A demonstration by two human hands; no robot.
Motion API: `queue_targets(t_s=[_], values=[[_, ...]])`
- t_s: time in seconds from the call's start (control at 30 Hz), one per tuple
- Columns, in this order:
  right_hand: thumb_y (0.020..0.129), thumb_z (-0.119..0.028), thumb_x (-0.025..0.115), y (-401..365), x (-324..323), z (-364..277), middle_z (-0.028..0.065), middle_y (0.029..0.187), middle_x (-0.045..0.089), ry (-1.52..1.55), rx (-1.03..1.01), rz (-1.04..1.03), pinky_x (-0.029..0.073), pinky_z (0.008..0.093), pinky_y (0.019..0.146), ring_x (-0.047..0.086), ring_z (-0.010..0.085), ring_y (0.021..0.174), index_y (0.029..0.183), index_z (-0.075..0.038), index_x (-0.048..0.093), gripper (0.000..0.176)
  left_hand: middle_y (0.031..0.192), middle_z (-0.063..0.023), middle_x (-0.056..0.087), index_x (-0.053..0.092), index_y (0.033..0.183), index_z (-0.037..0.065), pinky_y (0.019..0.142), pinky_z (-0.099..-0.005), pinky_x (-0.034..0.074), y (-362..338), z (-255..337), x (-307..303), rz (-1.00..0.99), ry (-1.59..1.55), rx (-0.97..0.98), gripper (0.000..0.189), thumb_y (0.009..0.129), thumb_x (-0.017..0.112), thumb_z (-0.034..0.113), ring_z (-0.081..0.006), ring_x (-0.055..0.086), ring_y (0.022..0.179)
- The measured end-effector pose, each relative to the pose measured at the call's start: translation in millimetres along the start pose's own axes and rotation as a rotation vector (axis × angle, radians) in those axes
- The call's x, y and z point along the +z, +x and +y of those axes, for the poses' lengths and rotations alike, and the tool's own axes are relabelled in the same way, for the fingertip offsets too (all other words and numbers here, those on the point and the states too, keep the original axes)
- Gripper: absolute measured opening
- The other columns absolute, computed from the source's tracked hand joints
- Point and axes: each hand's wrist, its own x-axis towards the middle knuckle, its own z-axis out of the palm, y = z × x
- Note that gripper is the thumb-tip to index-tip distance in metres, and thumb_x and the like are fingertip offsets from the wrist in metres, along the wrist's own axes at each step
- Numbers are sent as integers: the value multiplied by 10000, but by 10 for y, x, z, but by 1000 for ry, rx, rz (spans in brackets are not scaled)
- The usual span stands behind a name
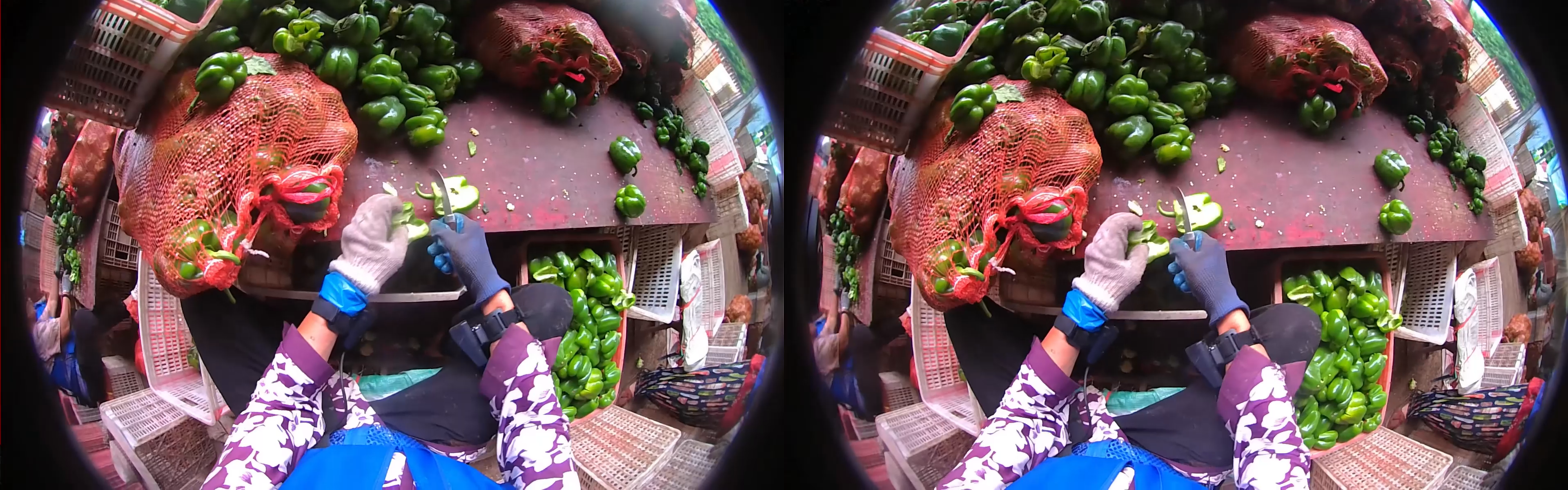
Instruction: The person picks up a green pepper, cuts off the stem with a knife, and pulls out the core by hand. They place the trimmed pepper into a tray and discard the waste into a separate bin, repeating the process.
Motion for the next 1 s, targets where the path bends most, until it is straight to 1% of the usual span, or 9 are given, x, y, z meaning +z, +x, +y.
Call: queue_targets(t_s=[0.13,0.27,0.47,0.53,0.6,0.67,0.73,0.87,1.0], values=[[939,-286,675,28,37,7,46,756,658,170,-31,37,487,249,449,579,108,510,1074,-52,623,275,1001,-137,659,608,1064,34,874,-365,525,97,112,-17,-9,-216,-465,349,743,732,84,-264,658,935],[956,-278,669,-33,83,26,26,885,684,333,-72,-70,549,281,497,627,103,608,1229,-65,627,349,994,-92,640,600,1107,26,849,-288,507,46,316,-40,54,-753,-626,298,834,715,59,-119,605,962],[941,-234,680,-402,-87,-180,-26,810,613,675,-188,-86,549,299,564,581,86,643,1213,-100,640,306,971,-21,660,670,1080,10,793,-269,525,378,570,-266,-377,-486,-341,162,986,594,117,-105,610,862],[929,-242,691,-551,-166,-322,-56,631,501,784,-228,-33,484,265,467,442,61,454,1263,-92,638,370,1085,-103,688,648,1189,-4,872,-297,521,627,504,-80,-271,-442,-227,252,994,586,143,-163,647,975],[935,-236,681,-900,-414,-408,-44,677,547,782,-275,48,494,257,478,445,57,467,1293,-115,630,381,1224,-185,665,591,1304,-6,972,-351,489,813,571,189,-138,110,101,376,1003,566,218,-274,641,1127],[949,-218,666,-1324,-694,-389,-13,823,616,854,-378,194,508,247,499,518,53,557,1323,-120,611,391,1238,-231,645,562,1334,11,1017,-425,454,872,388,467,-279,292,168,443,1004,538,306,-389,578,1200],[987,-188,618,-1749,-1094,-135,3,1022,629,793,-546,350,516,218,520,573,42,705,1369,-88,560,399,1206,-230,641,552,1351,43,993,-451,457,971,481,581,-662,435,-53,457,1009,511,344,-382,581,1169],[921,-98,702,-2381,-2047,718,-59,881,592,598,-529,903,504,199,524,511,5,650,1372,-113,581,467,1174,-202,647,608,1308,64,974,-452,457,851,231,674,-508,342,98,409,1010,513,327,-378,587,1119],[914,-92,719,-2816,-2930,1486,-53,985,647,49,-504,1329,495,171,592,559,-6,715,1402,-113,558,515,1196,-197,640,559,1367,71,969,-463,455,805,529,534,-524,493,239,441,1016,500,331,-387,571,1120]])
